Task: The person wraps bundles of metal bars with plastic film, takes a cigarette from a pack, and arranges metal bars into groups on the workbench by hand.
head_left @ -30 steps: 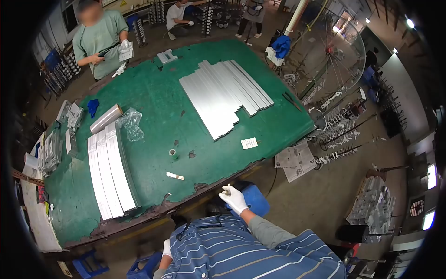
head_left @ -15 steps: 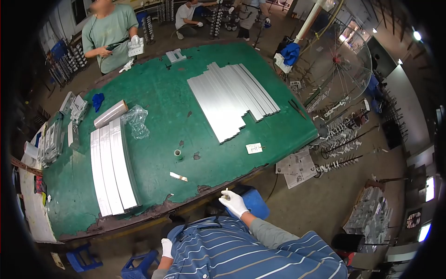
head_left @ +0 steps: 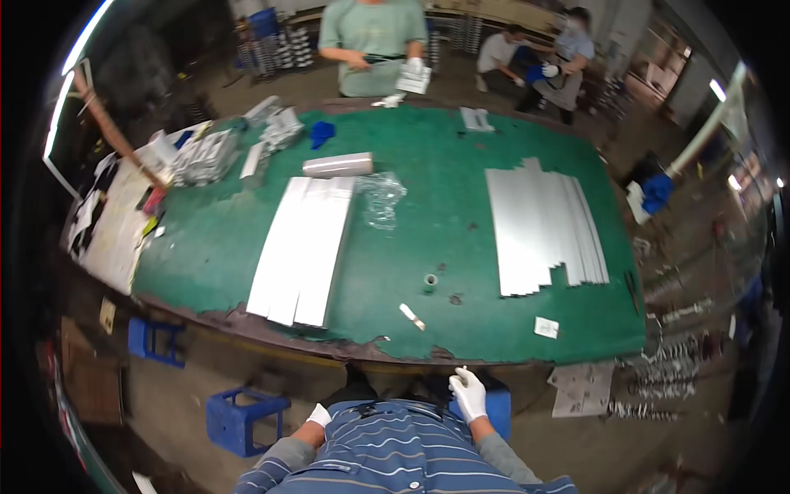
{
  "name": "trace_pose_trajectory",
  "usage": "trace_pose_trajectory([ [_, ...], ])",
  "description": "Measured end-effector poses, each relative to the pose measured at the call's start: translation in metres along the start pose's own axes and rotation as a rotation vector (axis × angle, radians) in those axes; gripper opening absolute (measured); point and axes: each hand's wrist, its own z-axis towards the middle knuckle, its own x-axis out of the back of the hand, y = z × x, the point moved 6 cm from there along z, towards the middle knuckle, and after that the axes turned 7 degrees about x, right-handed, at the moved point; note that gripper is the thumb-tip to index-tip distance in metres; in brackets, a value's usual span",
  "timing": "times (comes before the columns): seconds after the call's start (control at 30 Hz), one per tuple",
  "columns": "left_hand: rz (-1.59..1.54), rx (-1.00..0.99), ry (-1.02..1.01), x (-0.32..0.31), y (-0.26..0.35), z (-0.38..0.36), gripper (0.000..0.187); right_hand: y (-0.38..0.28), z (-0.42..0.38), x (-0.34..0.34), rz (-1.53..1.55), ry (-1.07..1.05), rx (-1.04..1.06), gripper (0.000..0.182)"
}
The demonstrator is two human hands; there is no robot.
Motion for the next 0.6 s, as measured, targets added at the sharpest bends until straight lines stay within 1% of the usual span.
trace_pose_trajectory([
  [0.03, 0.014, 0.005, 0.004, -0.002, -0.005, -0.008, 0.04, -0.005, 0.001, -0.003, 0.0, -0.031, 0.009, 0.038],
  [0.1, 0.04, -0.001, -0.006, -0.008, -0.011, -0.016, 0.041, -0.01, 0.002, -0.005, 0.073, -0.055, -0.047, 0.041],
  [0.13, 0.031, 0.01, 0.004, -0.004, -0.004, -0.021, 0.041, -0.013, 0.003, -0.004, 0.066, -0.071, -0.045, 0.041],
  [0.27, 0.472, 0.026, -0.067, 0.041, 0.051, -0.068, 0.038, -0.026, 0.013, -0.009, 0.091, -0.081, -0.08, 0.04],
  [0.3, 0.466, 0.038, -0.055, 0.05, 0.062, -0.075, 0.038, -0.03, 0.017, -0.012, 0.088, -0.096, -0.073, 0.04],
  [0.43, 0.293, 0.224, 0.31, 0.095, 0.096, -0.092, 0.033, -0.048, 0.025, -0.024, 0.045, -0.179, 0.053, 0.045],
  [0.47, 0.286, 0.232, 0.314, 0.097, 0.1, -0.089, 0.033, -0.051, 0.025, -0.025, 0.038, -0.189, 0.054, 0.045],
  [0.6, -0.162, 0.158, 0.469, 0.107, 0.111, -0.073, 0.027, -0.074, 0.028, -0.049, 0.225, -0.286, 0.004, 0.049],
])
